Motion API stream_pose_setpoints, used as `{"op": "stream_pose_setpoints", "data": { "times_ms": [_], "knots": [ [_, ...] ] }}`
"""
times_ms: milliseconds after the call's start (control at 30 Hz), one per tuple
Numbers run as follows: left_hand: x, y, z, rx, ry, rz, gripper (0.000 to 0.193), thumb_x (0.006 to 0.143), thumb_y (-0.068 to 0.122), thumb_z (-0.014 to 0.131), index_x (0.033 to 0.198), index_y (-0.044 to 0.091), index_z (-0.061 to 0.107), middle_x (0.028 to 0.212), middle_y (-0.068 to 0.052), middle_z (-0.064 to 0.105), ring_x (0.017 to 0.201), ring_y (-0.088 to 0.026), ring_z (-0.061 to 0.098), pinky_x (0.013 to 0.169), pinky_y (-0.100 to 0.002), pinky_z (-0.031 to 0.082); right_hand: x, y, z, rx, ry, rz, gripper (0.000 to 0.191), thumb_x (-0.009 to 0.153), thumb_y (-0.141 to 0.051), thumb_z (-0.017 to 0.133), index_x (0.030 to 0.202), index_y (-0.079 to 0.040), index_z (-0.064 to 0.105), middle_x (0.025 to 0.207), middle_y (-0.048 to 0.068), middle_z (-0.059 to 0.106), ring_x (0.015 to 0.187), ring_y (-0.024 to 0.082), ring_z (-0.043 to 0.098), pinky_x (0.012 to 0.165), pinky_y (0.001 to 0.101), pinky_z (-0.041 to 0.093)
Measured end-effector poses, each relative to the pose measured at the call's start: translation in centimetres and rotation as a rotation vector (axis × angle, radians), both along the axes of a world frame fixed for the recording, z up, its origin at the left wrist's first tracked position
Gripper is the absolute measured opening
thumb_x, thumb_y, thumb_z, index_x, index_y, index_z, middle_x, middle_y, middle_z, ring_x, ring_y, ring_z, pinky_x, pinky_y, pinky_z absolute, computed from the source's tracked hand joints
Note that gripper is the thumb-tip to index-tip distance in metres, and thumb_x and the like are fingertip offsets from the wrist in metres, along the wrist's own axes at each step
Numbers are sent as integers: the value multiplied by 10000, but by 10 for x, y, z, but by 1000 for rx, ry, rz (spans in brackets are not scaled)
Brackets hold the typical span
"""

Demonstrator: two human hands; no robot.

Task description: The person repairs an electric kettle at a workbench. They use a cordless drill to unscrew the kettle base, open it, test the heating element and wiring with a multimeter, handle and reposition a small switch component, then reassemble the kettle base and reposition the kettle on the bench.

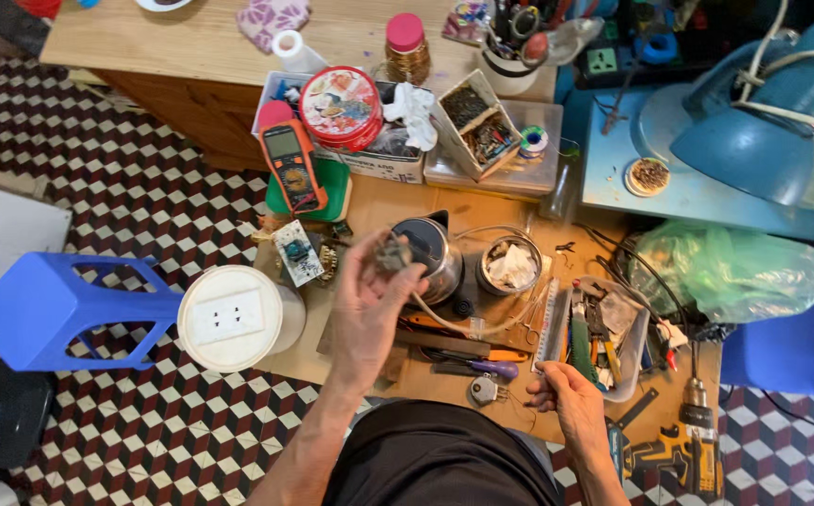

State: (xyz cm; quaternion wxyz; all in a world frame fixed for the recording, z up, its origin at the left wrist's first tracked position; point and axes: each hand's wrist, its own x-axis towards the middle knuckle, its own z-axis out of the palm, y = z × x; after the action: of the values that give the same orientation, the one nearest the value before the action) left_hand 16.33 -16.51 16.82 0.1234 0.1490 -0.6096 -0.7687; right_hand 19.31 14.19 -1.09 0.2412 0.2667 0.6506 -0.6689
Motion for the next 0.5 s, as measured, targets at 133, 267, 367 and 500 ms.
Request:
{"op": "stream_pose_setpoints", "data": {
  "times_ms": [133, 267, 367, 500],
  "knots": [
    [17, 23, -10, 177, 103, -19, 487, 940, 41, 708, 1357, 14, 457, 1200, -86, 656, 1071, -158, 679, 904, -353, 634, -5, -14, 18, -26, 23, 55, 321, 1000, -253, 592, 1098, 34, 697, 798, 121, 708, 649, 158, 632, 618, 284, 507],
    [35, 34, -10, 188, 100, -29, 472, 959, 54, 706, 1357, 13, 456, 1165, -90, 647, 1045, -136, 663, 900, -338, 620, 0, -17, 35, -44, 40, 136, 354, 1000, -272, 606, 1072, 61, 702, 798, 118, 698, 647, 149, 620, 611, 302, 538],
    [43, 38, -9, 168, 114, -21, 455, 968, 56, 712, 1343, 5, 460, 1139, -96, 634, 1024, -130, 654, 886, -338, 618, 4, -15, 41, -98, 59, 151, 333, 996, -262, 615, 1090, 48, 693, 785, 120, 697, 631, 154, 609, 599, 285, 494],
    [55, 44, -8, 182, 117, -39, 443, 986, 66, 703, 1339, -1, 444, 1168, -119, 634, 1038, -154, 652, 896, -353, 621, 12, -3, 47, -59, 119, 241, 383, 1021, -280, 564, 1111, 66, 700, 746, 133, 713, 624, 159, 620, 600, 274, 498]
  ]
}}
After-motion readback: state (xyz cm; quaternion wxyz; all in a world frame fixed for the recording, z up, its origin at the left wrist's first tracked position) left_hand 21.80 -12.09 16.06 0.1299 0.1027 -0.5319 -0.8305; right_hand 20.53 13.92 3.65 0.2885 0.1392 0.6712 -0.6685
